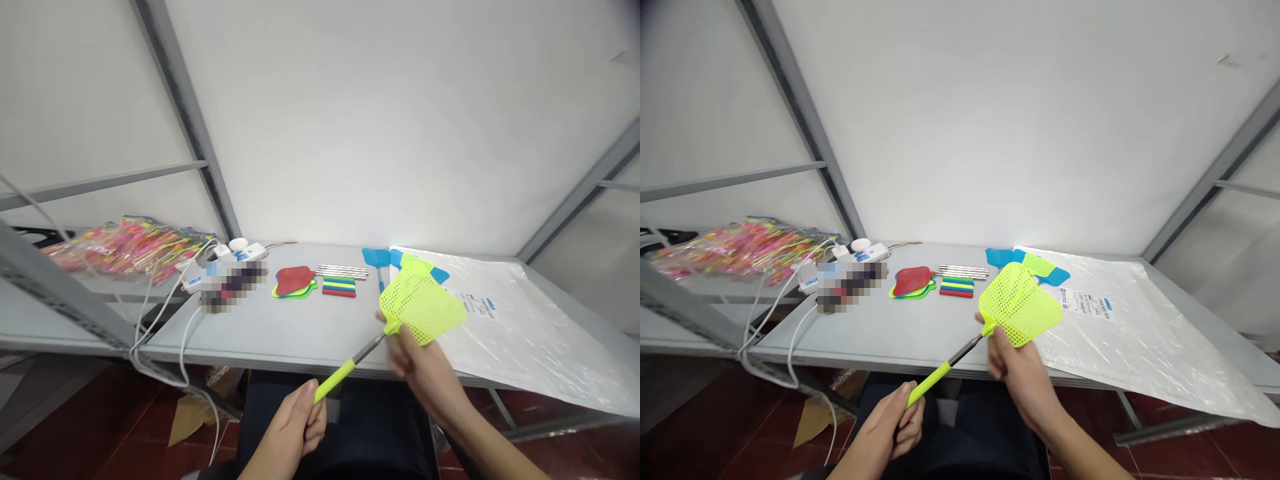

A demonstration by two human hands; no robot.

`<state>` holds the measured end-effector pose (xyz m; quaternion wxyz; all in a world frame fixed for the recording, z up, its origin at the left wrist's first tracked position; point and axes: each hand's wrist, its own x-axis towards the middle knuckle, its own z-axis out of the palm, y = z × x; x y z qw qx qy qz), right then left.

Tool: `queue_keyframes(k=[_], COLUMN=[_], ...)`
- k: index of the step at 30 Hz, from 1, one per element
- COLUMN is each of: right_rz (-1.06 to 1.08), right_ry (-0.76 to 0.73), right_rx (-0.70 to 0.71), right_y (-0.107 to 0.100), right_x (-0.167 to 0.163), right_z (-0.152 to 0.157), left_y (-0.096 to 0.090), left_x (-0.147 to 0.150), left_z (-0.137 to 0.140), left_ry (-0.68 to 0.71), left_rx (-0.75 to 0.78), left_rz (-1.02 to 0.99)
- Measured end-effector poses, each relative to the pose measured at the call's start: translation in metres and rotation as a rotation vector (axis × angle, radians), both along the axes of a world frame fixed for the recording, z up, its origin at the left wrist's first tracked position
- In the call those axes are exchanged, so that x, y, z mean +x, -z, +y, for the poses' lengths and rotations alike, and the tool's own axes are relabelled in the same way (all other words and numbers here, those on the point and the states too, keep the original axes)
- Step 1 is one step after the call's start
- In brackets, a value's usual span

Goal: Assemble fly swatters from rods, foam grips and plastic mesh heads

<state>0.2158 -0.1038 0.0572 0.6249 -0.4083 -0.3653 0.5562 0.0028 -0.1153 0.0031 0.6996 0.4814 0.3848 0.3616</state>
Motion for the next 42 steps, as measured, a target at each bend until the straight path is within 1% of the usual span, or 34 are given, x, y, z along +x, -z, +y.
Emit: queue_keyframes(k=[2,3,4,5,6,7,8,10,11,12,15,17,19,22,24,26,28,29,31,35,42], right_rz=[-0.143,-0.223,-0.306,-0.394,-0.485,-0.584,-0.708,-0.979,-1.136,-1.211,-1.355,-1.440,-1.526,-1.644,-1.711,-1.767,-1.813,-1.834,-1.873,-1.939,-1.997], right_ry=[-0.219,-0.278,-0.290,-0.262,-0.206,-0.130,-0.047,0.124,0.180,0.221,0.274,0.279,0.264,0.201,0.159,0.120,0.076,0.053,0.022,0.002,-0.050], right_rx=[0.006,0.017,0.027,0.036,0.049,0.062,0.066,0.047,-0.001,-0.040,-0.150,-0.222,-0.284,-0.339,-0.360,-0.374,-0.379,-0.378,-0.373,-0.374,-0.333], right_y=[0.006,0.007,0.007,0.006,0.003,0.000,-0.004,-0.011,-0.013,-0.015,-0.011,-0.005,0.002,0.007,0.008,0.007,0.007,0.007,0.006,0.002,-0.003], right_x=[-0.002,-0.002,-0.001,0.003,0.009,0.018,0.028,0.053,0.064,0.074,0.091,0.091,0.087,0.082,0.081,0.081,0.082,0.082,0.082,0.081,0.075], right_z=[0.004,0.007,0.012,0.018,0.026,0.036,0.047,0.073,0.086,0.100,0.136,0.154,0.167,0.176,0.179,0.180,0.181,0.181,0.181,0.179,0.173], left_y=[-0.004,-0.007,-0.011,-0.014,-0.017,-0.020,-0.023,-0.028,-0.030,-0.033,-0.042,-0.046,-0.047,-0.043,-0.038,-0.032,-0.026,-0.023,-0.020,-0.018,-0.018], left_x=[0.019,0.031,0.044,0.057,0.070,0.082,0.091,0.103,0.105,0.105,0.092,0.076,0.056,0.019,-0.004,-0.023,-0.033,-0.035,-0.036,-0.032,-0.035], left_z=[0.013,0.020,0.027,0.035,0.042,0.050,0.057,0.071,0.078,0.084,0.103,0.116,0.130,0.153,0.168,0.179,0.184,0.185,0.184,0.181,0.184], left_ry=[0.086,0.145,0.198,0.232,0.263,0.270,0.261,0.247,0.237,0.225,0.182,0.160,0.135,0.046,-0.055,-0.198,-0.320,-0.352,-0.348,-0.259,-0.263], left_rx=[-0.179,-0.257,-0.318,-0.358,-0.379,-0.343,-0.257,-0.039,0.081,0.200,0.508,0.627,0.671,0.696,0.708,0.700,0.676,0.669,0.693,0.830,0.876], left_rz=[-0.192,-0.271,-0.331,-0.360,-0.340,-0.280,-0.197,-0.029,0.052,0.132,0.364,0.466,0.532,0.614,0.652,0.667,0.670,0.670,0.670,0.675,0.734])
